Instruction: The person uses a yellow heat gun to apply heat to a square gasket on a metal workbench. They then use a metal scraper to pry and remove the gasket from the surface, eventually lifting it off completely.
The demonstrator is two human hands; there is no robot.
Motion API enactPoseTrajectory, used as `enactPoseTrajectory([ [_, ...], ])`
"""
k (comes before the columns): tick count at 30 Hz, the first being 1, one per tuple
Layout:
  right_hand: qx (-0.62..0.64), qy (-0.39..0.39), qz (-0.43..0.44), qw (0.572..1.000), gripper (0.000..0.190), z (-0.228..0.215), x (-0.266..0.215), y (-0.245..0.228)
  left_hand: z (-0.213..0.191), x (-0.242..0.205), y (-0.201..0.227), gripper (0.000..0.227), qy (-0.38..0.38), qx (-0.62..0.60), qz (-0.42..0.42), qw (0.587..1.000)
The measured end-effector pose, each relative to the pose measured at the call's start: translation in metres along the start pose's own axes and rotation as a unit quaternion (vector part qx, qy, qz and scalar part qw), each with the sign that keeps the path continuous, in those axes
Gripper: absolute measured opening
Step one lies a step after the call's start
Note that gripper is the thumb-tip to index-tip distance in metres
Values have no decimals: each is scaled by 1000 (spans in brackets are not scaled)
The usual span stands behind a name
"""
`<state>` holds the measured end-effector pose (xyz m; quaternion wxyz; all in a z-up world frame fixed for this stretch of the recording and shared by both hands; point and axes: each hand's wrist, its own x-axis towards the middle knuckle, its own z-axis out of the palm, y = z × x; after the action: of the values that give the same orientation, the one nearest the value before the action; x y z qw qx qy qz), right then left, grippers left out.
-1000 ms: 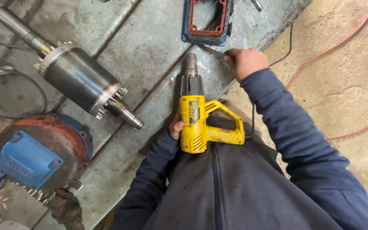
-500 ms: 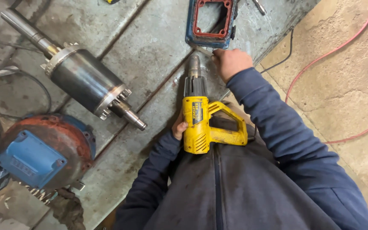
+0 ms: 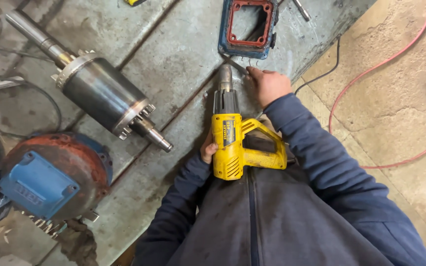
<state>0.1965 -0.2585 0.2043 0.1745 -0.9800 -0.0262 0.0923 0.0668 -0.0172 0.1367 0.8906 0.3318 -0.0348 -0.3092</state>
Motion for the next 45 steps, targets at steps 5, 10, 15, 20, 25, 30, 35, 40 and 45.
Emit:
enactPoseTrajectory([
  [5, -53, 16, 13, 998, 47, 7, 0, -11, -4, -1, -3, 103, 12, 2, 1, 1000],
  [10, -49, -16, -12, 999, 55, 16, 10, -10, -6, -1, -4, 103, 9, -4, -14, 1000],
  [15, 38, -36, -31, 998, 45, 3, 14, 7, -1, 5, 0, 103, -11, -14, -6, 1000],
  [20, 16, 4, -32, 999, 46, 8, 13, -12, 6, 4, 6, 106, -15, -18, -11, 1000],
  [25, 55, 3, -61, 997, 39, -11, 16, -8, 9, 4, 9, 107, -20, -21, -17, 999],
  [30, 101, 44, -62, 992, 32, -29, -16, 12, 6, 2, 10, 105, -28, -16, -17, 999],
  [35, 120, 50, 8, 991, 29, -42, -52, 39, 7, 2, 9, 107, -16, -33, -12, 999],
  [40, 67, 19, 44, 997, 34, -70, -49, 27, -34, -4, -30, 84, 3, -73, -58, 996],
  [45, -41, 2, 61, 997, 35, -86, -43, 14, -64, -24, -46, 60, 45, -151, -88, 983],
])
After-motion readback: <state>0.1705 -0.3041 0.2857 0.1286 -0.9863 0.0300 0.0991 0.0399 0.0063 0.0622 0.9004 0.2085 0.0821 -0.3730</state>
